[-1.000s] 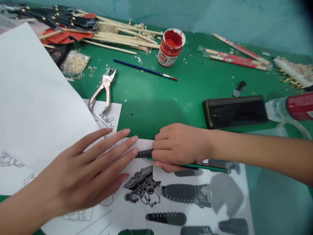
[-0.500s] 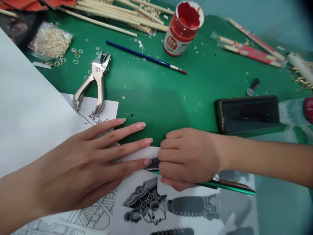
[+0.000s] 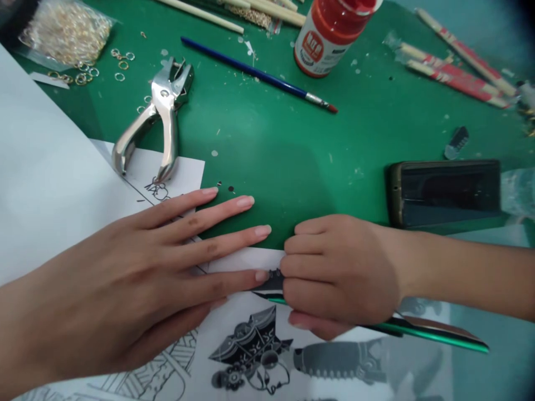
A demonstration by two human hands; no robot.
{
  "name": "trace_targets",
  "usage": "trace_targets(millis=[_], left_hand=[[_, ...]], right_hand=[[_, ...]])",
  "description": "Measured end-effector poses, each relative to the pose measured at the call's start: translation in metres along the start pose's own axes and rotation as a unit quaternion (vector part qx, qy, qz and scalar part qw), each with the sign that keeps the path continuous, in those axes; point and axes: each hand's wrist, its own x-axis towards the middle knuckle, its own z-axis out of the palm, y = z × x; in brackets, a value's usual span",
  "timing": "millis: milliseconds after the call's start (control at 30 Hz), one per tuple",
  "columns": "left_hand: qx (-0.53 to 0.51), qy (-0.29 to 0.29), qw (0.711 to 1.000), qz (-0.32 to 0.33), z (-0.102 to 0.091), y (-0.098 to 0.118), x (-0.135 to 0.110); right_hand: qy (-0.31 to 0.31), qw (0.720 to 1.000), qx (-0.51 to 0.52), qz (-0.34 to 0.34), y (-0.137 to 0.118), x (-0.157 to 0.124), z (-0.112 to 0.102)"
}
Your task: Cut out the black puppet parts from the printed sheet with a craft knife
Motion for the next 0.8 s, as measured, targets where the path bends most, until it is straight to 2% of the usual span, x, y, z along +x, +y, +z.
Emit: trace_targets(millis=[267, 800], left_hand=[[-0.028, 0.016, 0.999, -0.024, -0.0025, 0.0034, 0.0007], [-0.029, 0.010, 0.999, -0.031, -0.0022, 0.0039, 0.0016]], right_hand=[[0.019, 0.999, 0.048, 0.011, 0.0007, 0.0011, -0.0043], [0.014, 1.000, 0.021, 0.017, -0.0001, -0.0007, -0.0016]])
